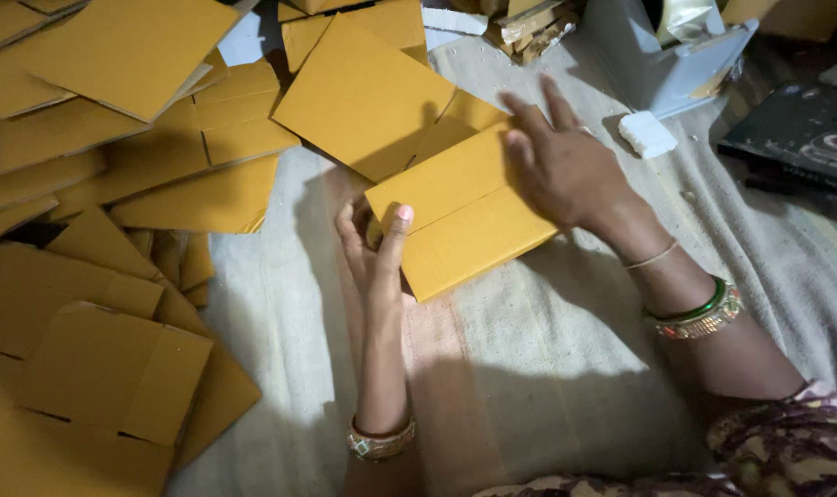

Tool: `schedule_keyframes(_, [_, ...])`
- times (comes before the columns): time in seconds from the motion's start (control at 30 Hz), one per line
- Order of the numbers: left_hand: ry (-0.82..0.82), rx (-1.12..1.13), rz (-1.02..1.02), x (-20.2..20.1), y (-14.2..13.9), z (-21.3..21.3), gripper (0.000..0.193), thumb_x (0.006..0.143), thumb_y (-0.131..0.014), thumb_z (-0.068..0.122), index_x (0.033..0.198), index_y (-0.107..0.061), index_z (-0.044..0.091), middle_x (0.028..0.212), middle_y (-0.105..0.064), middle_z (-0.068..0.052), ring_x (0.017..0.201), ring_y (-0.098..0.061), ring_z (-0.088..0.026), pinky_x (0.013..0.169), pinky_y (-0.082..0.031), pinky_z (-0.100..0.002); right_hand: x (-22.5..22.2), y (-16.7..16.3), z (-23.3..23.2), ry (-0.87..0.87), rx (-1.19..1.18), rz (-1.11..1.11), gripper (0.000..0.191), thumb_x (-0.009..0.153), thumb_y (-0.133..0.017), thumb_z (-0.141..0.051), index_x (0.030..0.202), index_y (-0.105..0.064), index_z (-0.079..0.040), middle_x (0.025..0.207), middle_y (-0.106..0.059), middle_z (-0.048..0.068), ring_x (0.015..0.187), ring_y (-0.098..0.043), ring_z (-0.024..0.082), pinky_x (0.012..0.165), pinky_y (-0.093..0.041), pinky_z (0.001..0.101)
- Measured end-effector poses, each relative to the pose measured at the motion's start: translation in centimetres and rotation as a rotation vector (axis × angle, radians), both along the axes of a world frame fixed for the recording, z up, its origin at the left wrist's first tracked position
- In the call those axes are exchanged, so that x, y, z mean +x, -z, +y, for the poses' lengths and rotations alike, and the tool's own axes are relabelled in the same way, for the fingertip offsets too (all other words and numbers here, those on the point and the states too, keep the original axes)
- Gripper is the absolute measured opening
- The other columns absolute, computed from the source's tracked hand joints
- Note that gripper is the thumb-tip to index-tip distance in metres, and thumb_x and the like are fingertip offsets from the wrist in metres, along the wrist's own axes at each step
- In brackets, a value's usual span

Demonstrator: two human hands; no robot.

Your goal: The person sits on a cloth-covered floor surrounded by die-cut yellow cardboard blanks and folds them into boxes. They fold up the side walls, tuck the end flaps together, press the seams flat, and set the finished box aside before picking up the next flat blank.

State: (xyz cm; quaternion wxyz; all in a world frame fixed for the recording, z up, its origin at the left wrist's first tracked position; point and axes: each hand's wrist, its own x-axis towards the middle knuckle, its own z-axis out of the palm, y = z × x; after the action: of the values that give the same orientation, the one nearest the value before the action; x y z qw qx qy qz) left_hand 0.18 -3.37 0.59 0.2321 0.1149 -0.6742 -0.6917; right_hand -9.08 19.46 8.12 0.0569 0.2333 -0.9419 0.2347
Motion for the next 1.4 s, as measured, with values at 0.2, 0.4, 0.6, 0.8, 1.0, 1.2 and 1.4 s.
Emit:
schedule_keyframes(0.2, [0.227,-0.114,-0.515,1.7,-1.2,-1.9,0.092,0.083,-0.060,0.068,0.121,-0.065,-0.016,0.094,-0.073,-0.025,0.073,-0.073,-0.023,0.058,-0.060,-0.031,-0.5,-0.4,1.5,0.152,-0.226,-0.416,0.083,0.098,-0.041,-0.063,0.162,-0.025,-0.012,0.118,-0.070,0.028,0.117,-0.066,0.039,0.098,-0.050,0.0459])
schedule_keyframes(0.4, [0.244,-0.014,-0.371,1.9,-1.3,-2.0,0.093,0.076,-0.068,0.063,0.125,-0.057,-0.015,0.099,-0.069,-0.021,0.077,-0.075,-0.022,0.057,-0.063,-0.032,0.0,-1.5,2.5,0.055,-0.256,-0.470,0.101,0.087,-0.060,-0.067,0.162,-0.024,-0.010,0.117,-0.068,0.027,0.111,-0.068,0.034,0.092,-0.053,0.0430])
schedule_keyframes(0.6, [0.339,0.107,-0.056,2.4,-1.6,-1.4,0.103,0.076,-0.085,0.042,0.149,-0.036,-0.010,0.122,-0.059,-0.023,0.110,-0.062,-0.026,0.094,-0.058,-0.040,0.6,-3.0,5.0,-0.067,-0.325,-0.480,0.119,0.075,-0.079,-0.052,0.164,-0.014,-0.005,0.127,-0.063,0.032,0.119,-0.066,0.037,0.097,-0.054,0.0468])
schedule_keyframes(0.8, [0.078,-0.645,0.547,3.0,-1.3,-0.4,0.129,0.062,-0.098,0.032,0.162,-0.022,0.005,0.159,-0.038,-0.021,0.149,-0.045,-0.034,0.126,-0.045,-0.047,-0.3,-3.5,7.1,-0.465,-0.446,-0.075,0.132,0.062,-0.090,-0.017,0.167,-0.009,-0.007,0.172,-0.014,0.023,0.153,-0.031,0.039,0.113,-0.037,0.0502])
schedule_keyframes(1.0, [-0.041,-0.991,0.667,-1.0,1.8,0.0,0.139,0.073,-0.102,0.033,0.167,-0.001,0.020,0.170,-0.012,-0.019,0.159,-0.021,-0.038,0.134,-0.036,-0.054,-2.6,-0.3,8.6,-0.612,-1.244,-0.630,0.101,0.080,-0.086,-0.027,0.160,-0.027,-0.009,0.163,-0.034,0.002,0.148,-0.041,0.020,0.119,-0.045,0.0426])
schedule_keyframes(1.2, [0.003,-1.189,0.615,1.0,2.7,1.4,0.114,0.082,-0.087,0.050,0.160,-0.013,0.011,0.162,-0.023,-0.017,0.149,-0.033,-0.041,0.126,-0.027,-0.066,-6.2,4.8,10.0,-0.340,-1.249,-0.643,0.022,0.103,-0.074,-0.010,0.123,-0.065,-0.006,0.124,-0.066,0.004,0.112,-0.061,0.016,0.101,-0.054,0.0358])
schedule_keyframes(1.4, [0.125,-0.987,0.851,1.9,1.5,1.2,0.060,0.089,-0.070,0.064,0.114,-0.060,0.011,0.126,-0.057,-0.012,0.135,-0.055,-0.039,0.125,-0.032,-0.060,-5.9,4.1,11.2,-0.382,-0.865,-0.412,0.012,0.091,-0.072,0.005,0.092,-0.067,-0.005,0.112,-0.070,0.005,0.100,-0.068,0.012,0.092,-0.057,0.0293])
